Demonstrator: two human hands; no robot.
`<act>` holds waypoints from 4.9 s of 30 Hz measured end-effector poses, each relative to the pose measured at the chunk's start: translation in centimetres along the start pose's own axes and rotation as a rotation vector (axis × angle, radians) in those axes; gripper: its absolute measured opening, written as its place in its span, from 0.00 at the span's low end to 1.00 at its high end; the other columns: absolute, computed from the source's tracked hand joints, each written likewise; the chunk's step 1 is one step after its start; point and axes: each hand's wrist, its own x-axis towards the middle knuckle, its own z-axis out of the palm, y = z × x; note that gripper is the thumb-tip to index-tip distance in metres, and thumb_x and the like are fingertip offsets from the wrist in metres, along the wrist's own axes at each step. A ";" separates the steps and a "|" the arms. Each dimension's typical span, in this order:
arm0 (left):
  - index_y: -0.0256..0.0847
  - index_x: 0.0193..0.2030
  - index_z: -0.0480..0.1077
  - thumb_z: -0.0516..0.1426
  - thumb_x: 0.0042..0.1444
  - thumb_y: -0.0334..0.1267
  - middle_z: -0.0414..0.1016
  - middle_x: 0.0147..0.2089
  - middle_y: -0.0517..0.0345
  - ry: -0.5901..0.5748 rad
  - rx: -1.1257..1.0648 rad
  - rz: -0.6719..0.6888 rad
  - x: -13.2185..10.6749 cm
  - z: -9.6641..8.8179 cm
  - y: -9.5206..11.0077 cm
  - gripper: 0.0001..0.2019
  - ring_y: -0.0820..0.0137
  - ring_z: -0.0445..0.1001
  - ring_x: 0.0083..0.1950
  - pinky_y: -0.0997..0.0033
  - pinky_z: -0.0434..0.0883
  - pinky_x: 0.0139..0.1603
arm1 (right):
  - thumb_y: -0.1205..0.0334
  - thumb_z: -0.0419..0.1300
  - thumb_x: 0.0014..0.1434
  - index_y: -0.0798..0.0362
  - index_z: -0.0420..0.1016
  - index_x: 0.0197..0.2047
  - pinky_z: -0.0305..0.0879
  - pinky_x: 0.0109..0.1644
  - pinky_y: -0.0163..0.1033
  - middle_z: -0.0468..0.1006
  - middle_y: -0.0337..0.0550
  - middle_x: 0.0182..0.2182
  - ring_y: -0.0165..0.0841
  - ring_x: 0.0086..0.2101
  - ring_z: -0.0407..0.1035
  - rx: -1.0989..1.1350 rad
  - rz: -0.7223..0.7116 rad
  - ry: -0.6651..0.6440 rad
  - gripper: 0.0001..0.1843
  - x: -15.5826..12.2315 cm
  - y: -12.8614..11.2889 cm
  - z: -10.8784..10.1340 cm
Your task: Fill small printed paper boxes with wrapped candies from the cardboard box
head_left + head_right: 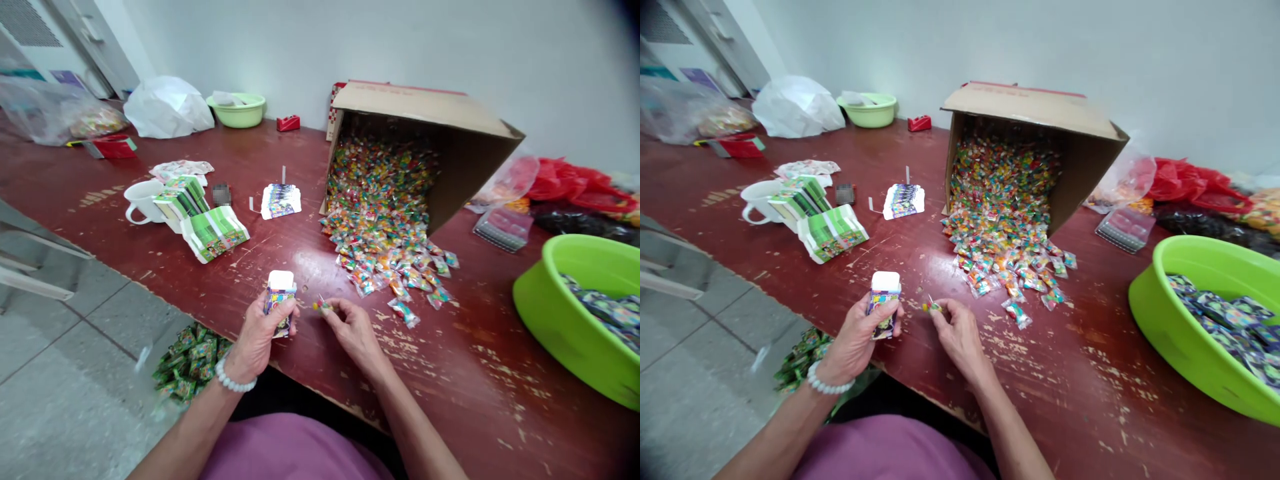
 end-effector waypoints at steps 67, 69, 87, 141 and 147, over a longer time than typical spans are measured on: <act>0.36 0.43 0.65 0.64 0.53 0.47 0.73 0.34 0.57 0.087 0.008 -0.141 1.9 -4.0 -2.1 0.19 0.73 0.71 0.29 0.71 0.69 0.34 | 0.54 0.47 0.58 0.41 0.71 0.54 0.50 0.71 0.46 0.66 0.40 0.54 0.31 0.60 0.54 -0.875 -0.101 0.206 0.23 17.3 -3.4 -5.2; 0.36 0.42 0.66 0.64 0.53 0.47 0.72 0.33 0.57 0.085 -0.006 -0.144 1.9 -4.2 -2.0 0.19 0.72 0.71 0.29 0.70 0.70 0.35 | 0.56 0.45 0.59 0.46 0.73 0.53 0.51 0.71 0.42 0.67 0.44 0.52 0.27 0.57 0.56 -0.874 -0.112 0.185 0.23 16.7 -3.1 -5.1; 0.35 0.43 0.65 0.63 0.55 0.47 0.72 0.29 0.57 0.064 0.010 -0.131 1.9 -4.3 -2.1 0.18 0.71 0.71 0.29 0.68 0.71 0.36 | 0.46 0.51 0.57 0.38 0.68 0.57 0.56 0.63 0.39 0.64 0.43 0.54 0.32 0.58 0.56 -1.007 0.088 0.284 0.25 11.9 -0.9 -10.0; 0.34 0.44 0.65 0.64 0.54 0.43 0.71 0.33 0.57 0.055 -0.118 -0.111 3.2 -4.0 -2.2 0.19 0.72 0.72 0.28 0.66 0.74 0.34 | 0.44 0.62 0.50 0.52 0.71 0.46 0.40 0.40 0.17 0.67 0.37 0.43 0.08 0.36 0.51 -0.692 -0.168 -0.087 0.25 13.1 -2.8 -1.5; 0.34 0.47 0.64 0.64 0.54 0.43 0.72 0.35 0.56 0.048 -0.108 -0.105 3.2 -4.1 -2.2 0.20 0.72 0.71 0.28 0.65 0.74 0.35 | 0.51 0.64 0.49 0.54 0.72 0.45 0.39 0.38 0.18 0.70 0.36 0.41 0.07 0.33 0.52 -0.547 -0.171 -0.080 0.22 12.5 -2.5 -0.7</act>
